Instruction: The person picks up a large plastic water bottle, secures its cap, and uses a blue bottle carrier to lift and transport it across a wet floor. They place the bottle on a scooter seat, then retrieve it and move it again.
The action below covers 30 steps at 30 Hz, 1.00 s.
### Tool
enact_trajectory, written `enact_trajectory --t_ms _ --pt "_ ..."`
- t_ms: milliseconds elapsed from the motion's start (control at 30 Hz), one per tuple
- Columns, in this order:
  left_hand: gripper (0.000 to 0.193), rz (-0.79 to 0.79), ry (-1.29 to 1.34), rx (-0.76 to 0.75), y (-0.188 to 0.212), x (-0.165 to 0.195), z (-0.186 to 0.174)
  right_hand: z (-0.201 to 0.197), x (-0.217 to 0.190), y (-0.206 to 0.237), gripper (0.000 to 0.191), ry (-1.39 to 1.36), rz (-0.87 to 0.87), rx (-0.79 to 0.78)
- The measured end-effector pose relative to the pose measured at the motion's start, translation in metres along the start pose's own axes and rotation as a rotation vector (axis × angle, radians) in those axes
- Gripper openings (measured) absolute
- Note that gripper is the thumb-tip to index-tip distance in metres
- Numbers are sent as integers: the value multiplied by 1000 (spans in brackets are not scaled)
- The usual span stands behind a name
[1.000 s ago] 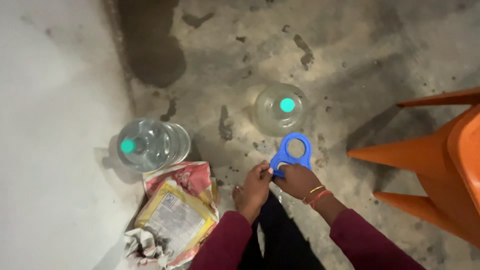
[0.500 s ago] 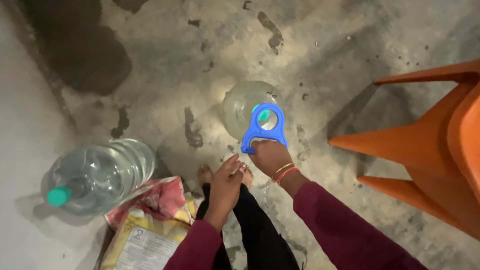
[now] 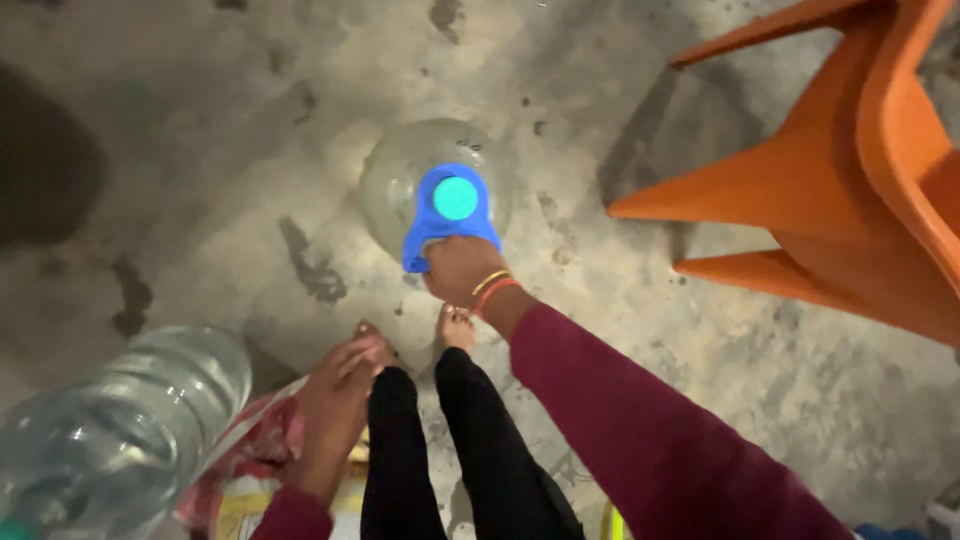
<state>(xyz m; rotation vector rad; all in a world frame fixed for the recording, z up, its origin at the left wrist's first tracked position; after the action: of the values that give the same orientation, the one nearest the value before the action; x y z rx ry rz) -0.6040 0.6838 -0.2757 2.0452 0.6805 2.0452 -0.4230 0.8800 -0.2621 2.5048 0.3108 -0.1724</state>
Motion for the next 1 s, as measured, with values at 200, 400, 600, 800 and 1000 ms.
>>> enact_trajectory --t_ms 200,400,600,800,1000 --pt "33 -209 -38 -64 -1 -3 -24 7 0 -12 21 8 -11 -71" --pt "33 -241 -62 -127 -2 -10 -32 20 -3 -22 33 -53 -31 -161" --pt "32 -218 -10 -159 -9 -14 -34 22 -10 -20 53 -15 87 -241" --pt "30 -188 -16 -141 -20 -3 -38 17 -14 -13 62 -125 173 -229" --pt "30 -125 56 -123 -28 -8 -50 30 -2 -21 54 -164 211 -232"
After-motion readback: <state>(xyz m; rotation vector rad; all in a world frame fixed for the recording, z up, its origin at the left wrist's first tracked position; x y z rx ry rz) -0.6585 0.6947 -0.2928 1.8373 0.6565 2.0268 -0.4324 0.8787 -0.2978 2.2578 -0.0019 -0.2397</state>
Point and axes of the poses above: each hand's wrist, its own y-axis away from the middle knuckle, its own z-axis out of the palm, x = y × z, the point moved 3 cm from there along -y, towards the middle knuckle, and after that the axes turned 15 degrees about z, right-handed, at the moved point
